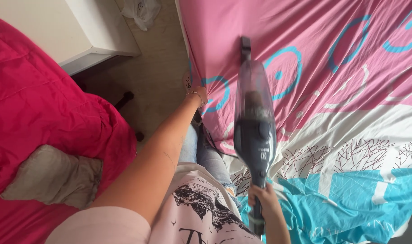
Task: Vacuuming a bed and pillows with a handheld vacuum cleaner.
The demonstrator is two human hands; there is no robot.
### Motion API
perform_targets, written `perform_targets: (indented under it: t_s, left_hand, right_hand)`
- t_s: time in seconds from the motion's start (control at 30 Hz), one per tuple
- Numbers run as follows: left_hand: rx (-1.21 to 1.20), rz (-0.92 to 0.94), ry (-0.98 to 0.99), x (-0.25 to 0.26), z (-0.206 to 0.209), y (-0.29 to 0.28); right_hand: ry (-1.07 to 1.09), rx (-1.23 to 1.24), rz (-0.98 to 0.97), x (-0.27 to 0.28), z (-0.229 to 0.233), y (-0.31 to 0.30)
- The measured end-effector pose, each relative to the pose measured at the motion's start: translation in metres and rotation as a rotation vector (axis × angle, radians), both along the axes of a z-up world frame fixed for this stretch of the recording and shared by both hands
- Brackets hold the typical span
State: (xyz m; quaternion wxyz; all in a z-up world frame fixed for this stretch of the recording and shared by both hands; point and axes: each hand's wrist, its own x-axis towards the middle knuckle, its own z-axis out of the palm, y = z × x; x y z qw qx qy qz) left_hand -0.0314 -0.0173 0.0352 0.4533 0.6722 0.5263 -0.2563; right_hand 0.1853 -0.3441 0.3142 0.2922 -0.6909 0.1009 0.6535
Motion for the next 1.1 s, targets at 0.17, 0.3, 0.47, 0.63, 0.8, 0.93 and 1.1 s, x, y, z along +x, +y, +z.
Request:
perform_targets:
  t_s: [0.17,0.3,0.47,0.63,0.8,0.93,1.1]
  left_hand:
    - [-0.009,0.004,0.029,0.002,0.006,-0.002]
    - [0.000,-0.019,0.020,-0.003,0.009,0.004]
    - [0.013,-0.005,0.025,-0.003,0.007,0.001]
    - [0.007,-0.028,0.017,-0.005,-0.024,-0.009]
    - [0.046,-0.065,-0.015,-0.010,-0.036,-0.010]
    - [-0.006,0.098,-0.034,-0.013,-0.016,-0.011]
    - [-0.022,0.182,-0.075,-0.012,-0.001,-0.011]
  right_hand:
    - [-0.013,0.059,-0.030,0.008,-0.020,-0.008]
    - [-0.071,0.074,-0.056,0.012,-0.033,0.045]
    - [-0.036,0.150,-0.063,0.023,-0.042,0.088]
    - [-0.038,0.153,0.036,0.029,-0.022,0.057]
    - [-0.073,0.011,0.187,0.021,-0.002,-0.005]
    - [-0.004,-0.081,0.225,0.004,0.028,-0.011]
    - [0.060,-0.035,0.107,-0.009,0.006,-0.006]
